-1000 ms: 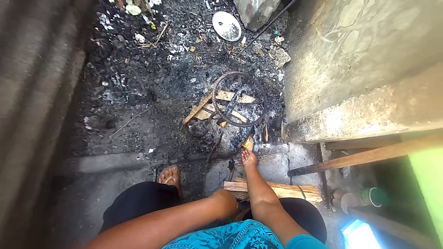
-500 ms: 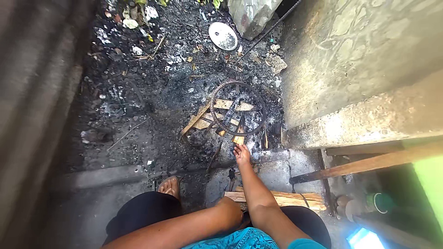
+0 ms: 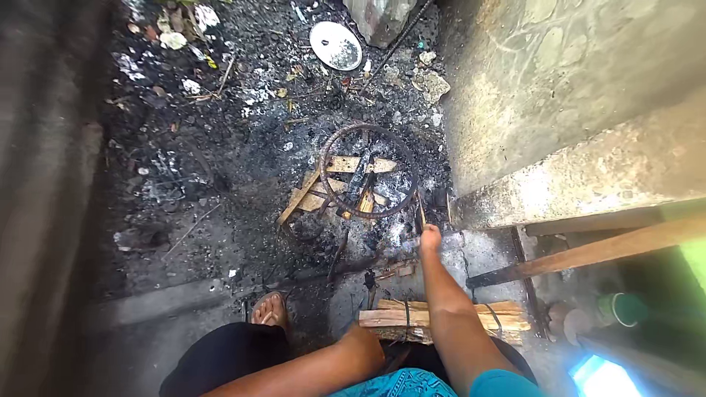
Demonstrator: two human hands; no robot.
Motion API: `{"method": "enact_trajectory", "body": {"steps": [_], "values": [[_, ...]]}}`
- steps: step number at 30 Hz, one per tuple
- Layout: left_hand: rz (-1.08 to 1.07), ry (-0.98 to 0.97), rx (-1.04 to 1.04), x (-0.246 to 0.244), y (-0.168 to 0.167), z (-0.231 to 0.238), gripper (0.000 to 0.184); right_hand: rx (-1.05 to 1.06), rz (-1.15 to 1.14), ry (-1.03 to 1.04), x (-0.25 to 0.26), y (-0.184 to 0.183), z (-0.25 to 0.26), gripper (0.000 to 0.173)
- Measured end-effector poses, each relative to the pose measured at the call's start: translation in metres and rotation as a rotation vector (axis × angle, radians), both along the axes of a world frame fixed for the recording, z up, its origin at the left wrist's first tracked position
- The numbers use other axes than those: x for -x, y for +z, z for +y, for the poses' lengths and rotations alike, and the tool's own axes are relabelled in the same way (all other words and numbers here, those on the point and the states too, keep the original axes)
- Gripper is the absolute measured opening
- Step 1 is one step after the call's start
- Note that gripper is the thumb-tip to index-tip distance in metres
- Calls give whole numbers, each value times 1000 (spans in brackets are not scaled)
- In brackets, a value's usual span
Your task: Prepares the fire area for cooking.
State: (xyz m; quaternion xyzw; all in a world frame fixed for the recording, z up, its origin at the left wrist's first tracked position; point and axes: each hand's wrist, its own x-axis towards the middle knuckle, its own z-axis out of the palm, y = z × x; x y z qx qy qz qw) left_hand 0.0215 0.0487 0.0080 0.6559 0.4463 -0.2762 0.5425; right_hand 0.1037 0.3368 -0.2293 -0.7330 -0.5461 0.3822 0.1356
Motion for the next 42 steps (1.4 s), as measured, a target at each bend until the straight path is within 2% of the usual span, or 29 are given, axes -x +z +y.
{"method": "enact_trajectory", "body": {"steps": [4, 6, 11, 13, 17, 20, 22, 25, 29, 34, 38, 42], "values": [[21, 27, 67, 2, 3, 8, 27, 146, -388, 374, -9, -5, 39, 45], [44, 20, 88, 1, -1, 11, 26, 217, -511, 503, -5, -6, 47, 52], [36, 51, 63, -4, -15, 10, 29, 192, -673, 607, 3, -4, 46, 49], [23, 52, 46, -5, -19, 10, 32, 227, -623, 591, 4, -4, 53, 51], [8, 15, 17, -6, -20, 10, 33, 329, -262, 487, -12, -14, 75, 54], [8, 17, 13, -5, -19, 11, 33, 416, -36, 423, -31, 2, 86, 50], [6, 15, 6, -3, -20, 12, 33, 451, 23, 417, -46, 16, 97, 48], [1, 11, -8, 1, -22, 12, 34, 454, -11, 502, -67, 31, 113, 44], [3, 7, -11, 3, -25, 14, 34, 405, -187, 683, -69, 41, 132, 50], [-24, 36, -16, 8, -25, 17, 35, 235, -374, 1021, -13, 42, 149, 52], [-30, 34, -12, 7, -27, 20, 35, 177, -403, 1068, 32, 26, 154, 49], [-36, 39, 3, 9, -27, 20, 36, 164, -390, 1106, 52, 13, 160, 48]]}}
